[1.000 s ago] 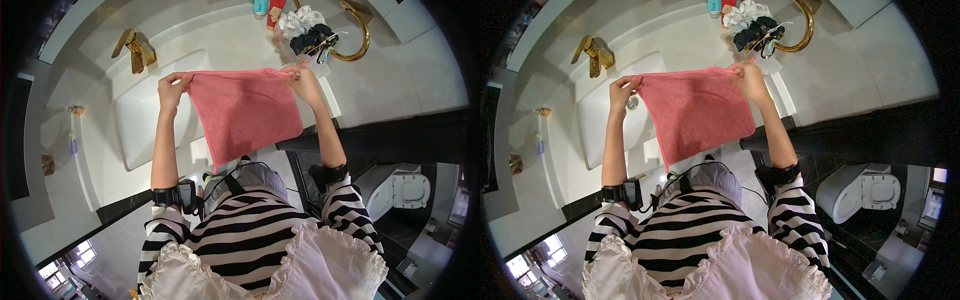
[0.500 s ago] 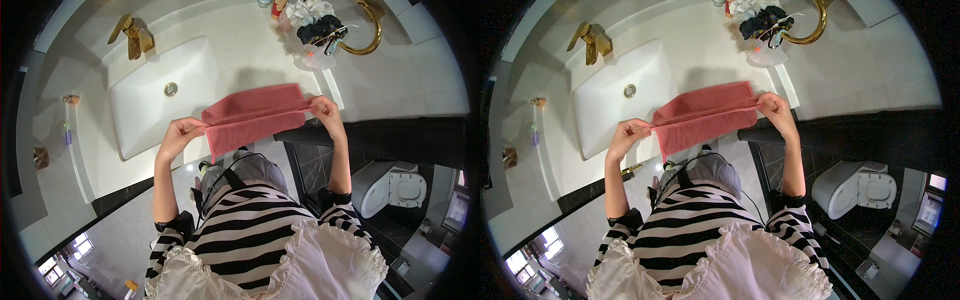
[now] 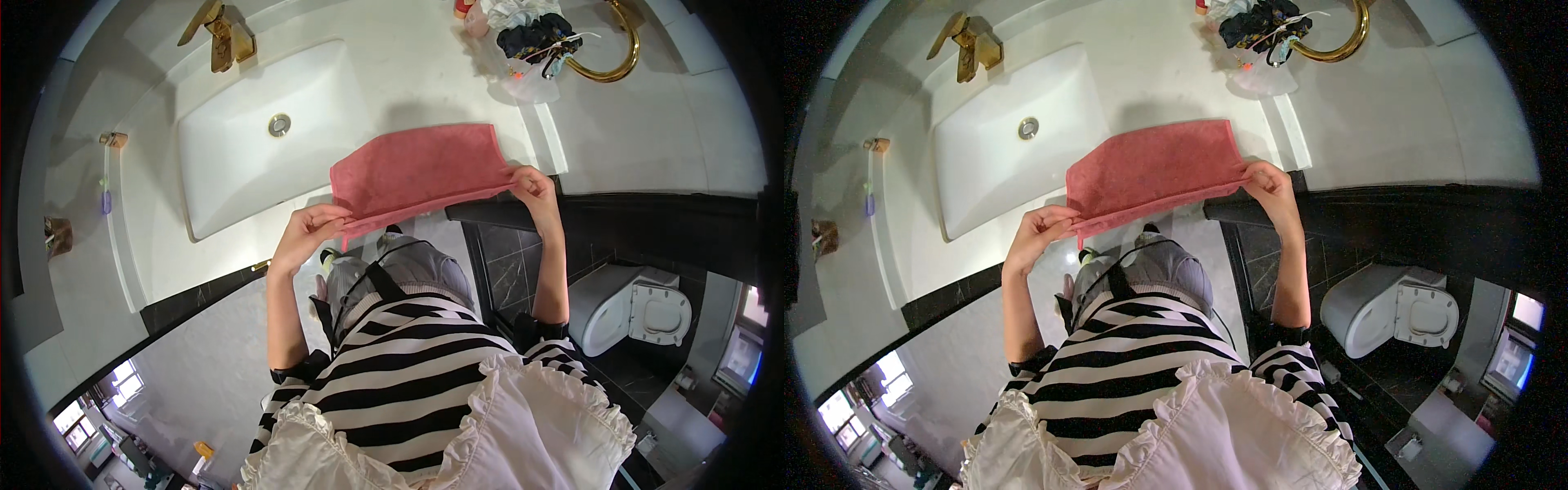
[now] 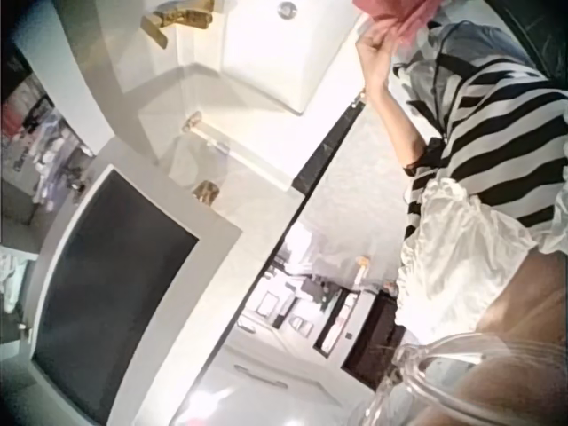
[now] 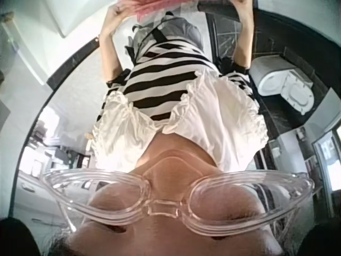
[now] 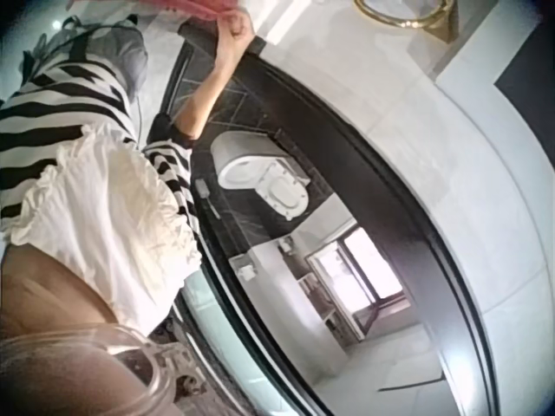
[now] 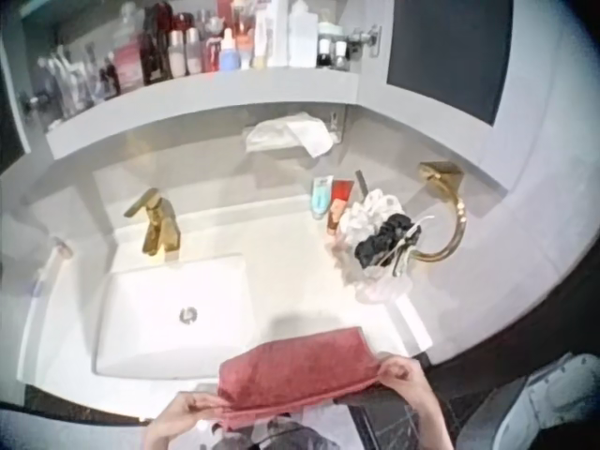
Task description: Cleaning the bathroom sink and faucet with a pink cloth.
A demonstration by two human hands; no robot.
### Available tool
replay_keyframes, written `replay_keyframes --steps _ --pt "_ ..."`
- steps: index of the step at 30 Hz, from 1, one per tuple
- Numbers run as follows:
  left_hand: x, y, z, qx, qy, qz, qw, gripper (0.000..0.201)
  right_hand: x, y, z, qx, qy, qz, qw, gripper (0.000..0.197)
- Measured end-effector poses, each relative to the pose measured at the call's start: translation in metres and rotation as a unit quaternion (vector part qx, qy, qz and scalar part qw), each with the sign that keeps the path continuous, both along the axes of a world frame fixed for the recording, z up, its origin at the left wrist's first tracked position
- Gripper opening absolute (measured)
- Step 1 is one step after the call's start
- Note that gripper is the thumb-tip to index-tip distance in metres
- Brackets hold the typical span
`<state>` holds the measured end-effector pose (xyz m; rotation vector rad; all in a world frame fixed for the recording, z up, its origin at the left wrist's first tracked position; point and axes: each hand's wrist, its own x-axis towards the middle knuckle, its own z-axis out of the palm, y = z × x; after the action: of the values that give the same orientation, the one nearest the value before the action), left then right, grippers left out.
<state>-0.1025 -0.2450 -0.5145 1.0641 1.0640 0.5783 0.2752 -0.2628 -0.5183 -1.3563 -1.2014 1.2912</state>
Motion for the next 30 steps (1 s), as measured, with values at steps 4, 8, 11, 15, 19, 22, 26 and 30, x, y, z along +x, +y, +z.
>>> replay_keyframes --steps 4,8,11,15,19,22,26,30 --pt "-0.001 -0.004 -0.011 -0.006 -0.006 0.002 1.0 0.014 0.006 -0.004 -0.018 0.061 -0.071 -0.011 0.996 0.015" --pt "0.002 -0.008 -0.014 0.013 0.024 -0.025 0.999 0.013 0.012 -0.007 -0.029 0.074 -0.236 0.026 0.969 0.013" --pt "0.003 -0.008 -0.018 0.009 0.031 -0.03 0.999 0.014 0.01 -0.011 -0.034 0.016 -0.239 0.044 0.97 0.014" --pt "0.001 -0.008 -0.023 -0.001 0.033 -0.031 0.999 0.015 0.006 -0.015 -0.033 0.005 -0.242 0.037 0.97 0.015" --pt "0.003 -0.007 -0.013 -0.051 0.049 -0.043 0.997 0.017 0.006 -0.019 -0.042 -0.001 -0.209 0.02 0.978 0.018" --pt "-0.008 -0.003 -0.005 -0.07 0.105 -0.146 0.981 0.017 0.007 -0.021 -0.03 -0.035 -0.193 -0.006 0.98 0.02" --pt "-0.025 0.011 -0.017 0.027 0.092 -0.032 0.995 0.017 0.02 -0.007 -0.032 0.016 -0.169 -0.131 0.977 0.021" --pt "-0.01 0.055 -0.036 0.203 0.262 0.074 0.941 0.022 0.009 0.041 -0.041 0.076 -0.286 -0.1 0.95 0.017"
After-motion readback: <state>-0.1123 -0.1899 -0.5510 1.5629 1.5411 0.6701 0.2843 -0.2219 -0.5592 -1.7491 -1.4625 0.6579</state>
